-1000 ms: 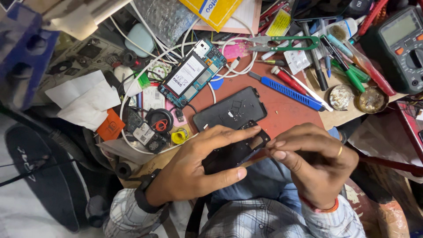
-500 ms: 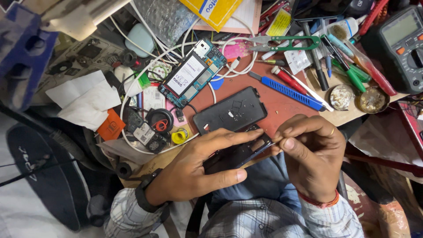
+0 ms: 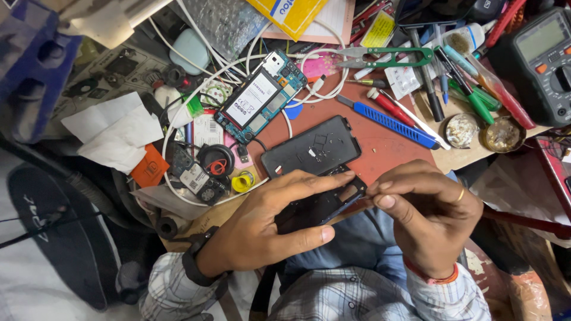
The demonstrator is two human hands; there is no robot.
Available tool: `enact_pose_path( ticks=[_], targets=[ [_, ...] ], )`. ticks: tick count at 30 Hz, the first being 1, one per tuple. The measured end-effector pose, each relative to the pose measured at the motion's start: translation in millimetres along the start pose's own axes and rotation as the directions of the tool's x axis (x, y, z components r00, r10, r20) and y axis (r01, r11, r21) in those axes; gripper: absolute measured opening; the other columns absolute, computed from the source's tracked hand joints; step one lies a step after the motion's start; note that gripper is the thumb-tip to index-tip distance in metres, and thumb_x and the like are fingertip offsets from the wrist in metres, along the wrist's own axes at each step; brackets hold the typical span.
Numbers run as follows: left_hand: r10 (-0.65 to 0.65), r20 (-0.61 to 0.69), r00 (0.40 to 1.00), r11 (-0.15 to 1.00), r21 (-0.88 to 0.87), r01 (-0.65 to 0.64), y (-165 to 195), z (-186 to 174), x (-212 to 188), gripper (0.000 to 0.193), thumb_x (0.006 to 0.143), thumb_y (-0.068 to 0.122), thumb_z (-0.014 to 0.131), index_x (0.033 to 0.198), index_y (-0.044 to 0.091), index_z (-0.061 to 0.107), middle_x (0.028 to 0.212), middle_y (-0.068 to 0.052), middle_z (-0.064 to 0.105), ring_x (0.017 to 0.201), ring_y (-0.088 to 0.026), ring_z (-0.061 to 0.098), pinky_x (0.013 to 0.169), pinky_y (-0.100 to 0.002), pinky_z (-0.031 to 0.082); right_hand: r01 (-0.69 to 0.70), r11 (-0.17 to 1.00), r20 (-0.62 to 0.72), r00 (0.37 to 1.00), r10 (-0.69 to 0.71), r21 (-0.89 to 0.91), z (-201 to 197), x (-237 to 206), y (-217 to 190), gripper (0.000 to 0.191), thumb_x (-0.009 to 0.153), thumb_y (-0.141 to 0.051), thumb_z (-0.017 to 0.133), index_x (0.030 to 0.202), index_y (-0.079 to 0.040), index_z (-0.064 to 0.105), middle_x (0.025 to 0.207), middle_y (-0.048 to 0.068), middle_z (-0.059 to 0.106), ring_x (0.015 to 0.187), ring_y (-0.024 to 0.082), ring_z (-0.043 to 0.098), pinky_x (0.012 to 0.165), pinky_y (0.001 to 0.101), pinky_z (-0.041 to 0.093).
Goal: The person disassembles a smartphone by prying open the back cover and removing internal components. They then transfer a small part from another phone's motherboard to the first phone and reassemble it.
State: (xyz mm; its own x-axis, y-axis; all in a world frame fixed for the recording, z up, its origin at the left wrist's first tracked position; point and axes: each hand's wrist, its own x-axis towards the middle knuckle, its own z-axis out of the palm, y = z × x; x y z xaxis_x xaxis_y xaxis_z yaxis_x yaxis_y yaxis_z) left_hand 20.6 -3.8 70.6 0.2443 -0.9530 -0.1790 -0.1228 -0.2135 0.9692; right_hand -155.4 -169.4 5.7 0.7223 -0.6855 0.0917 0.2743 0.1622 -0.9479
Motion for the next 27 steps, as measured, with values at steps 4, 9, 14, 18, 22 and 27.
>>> enact_pose_path(
  ticks=[4,9,14,18,22,27],
  targets=[
    [-0.005,-0.021,1.000,0.999,0.039,0.006,2.3,1.3,-1.7,0.064,0.092,0.031,0.073,0.151,0.008,0.058,0.127,-0.010,0.067,0.121,-0.022,0.067,0.108,-0.034,0.050,0.100,0.961,0.078,0.994,-0.082,-0.259,1.9,5.9,-13.7,0.009,0.090,0.008,0.078,0.095,0.009,0.071,0.092,0.018,0.073,0.083,0.022,0.073,0.074,0.0281,0.060],
    [-0.024,-0.042,0.999,0.997,0.078,0.028,4.4,2.5,-1.9,0.064,0.091,0.030,0.073,0.150,0.010,0.058,0.124,-0.011,0.067,0.115,-0.023,0.067,0.103,-0.033,0.051,0.287,0.876,0.203,0.954,-0.222,-0.388,5.0,16.8,-25.5,0.011,0.086,0.003,0.075,0.096,0.006,0.070,0.093,0.017,0.073,0.081,0.022,0.075,0.070,0.0278,0.060],
    [-0.039,-0.040,0.998,0.996,0.080,0.042,4.8,2.9,-1.9,0.064,0.091,0.030,0.073,0.150,0.011,0.058,0.122,-0.010,0.067,0.114,-0.022,0.067,0.102,-0.033,0.051,0.365,0.846,0.280,0.921,-0.269,-0.389,1.2,16.7,-21.8,0.012,0.089,0.001,0.075,0.099,0.006,0.071,0.095,0.018,0.073,0.079,0.021,0.075,0.066,0.0254,0.061],
    [-0.015,-0.027,1.000,0.999,0.034,0.016,3.9,3.0,-2.1,0.063,0.093,0.029,0.073,0.151,0.008,0.058,0.127,-0.010,0.068,0.120,-0.022,0.068,0.107,-0.033,0.050,0.158,0.962,0.180,0.977,-0.118,-0.225,-4.5,7.4,-8.4,0.013,0.091,0.002,0.078,0.101,0.007,0.072,0.092,0.019,0.073,0.082,0.023,0.075,0.072,0.0284,0.062],
    [-0.013,-0.034,0.999,0.999,0.030,0.014,3.2,4.0,-2.0,0.062,0.093,0.029,0.072,0.150,0.007,0.058,0.128,-0.011,0.068,0.122,-0.022,0.068,0.107,-0.033,0.050,0.001,0.999,0.118,0.993,-0.005,0.035,-9.2,3.8,7.3,0.008,0.092,0.007,0.078,0.097,0.008,0.071,0.093,0.021,0.072,0.083,0.024,0.074,0.073,0.0325,0.063],
    [-0.021,-0.036,0.999,0.999,0.040,0.022,2.7,4.6,-1.5,0.063,0.093,0.030,0.072,0.150,0.007,0.057,0.127,-0.011,0.068,0.120,-0.022,0.068,0.106,-0.033,0.050,-0.122,0.937,0.134,0.988,0.082,0.328,-11.2,6.3,19.1,0.007,0.094,0.009,0.076,0.098,0.010,0.071,0.093,0.024,0.071,0.080,0.024,0.072,0.068,0.0331,0.061]
  ],
)
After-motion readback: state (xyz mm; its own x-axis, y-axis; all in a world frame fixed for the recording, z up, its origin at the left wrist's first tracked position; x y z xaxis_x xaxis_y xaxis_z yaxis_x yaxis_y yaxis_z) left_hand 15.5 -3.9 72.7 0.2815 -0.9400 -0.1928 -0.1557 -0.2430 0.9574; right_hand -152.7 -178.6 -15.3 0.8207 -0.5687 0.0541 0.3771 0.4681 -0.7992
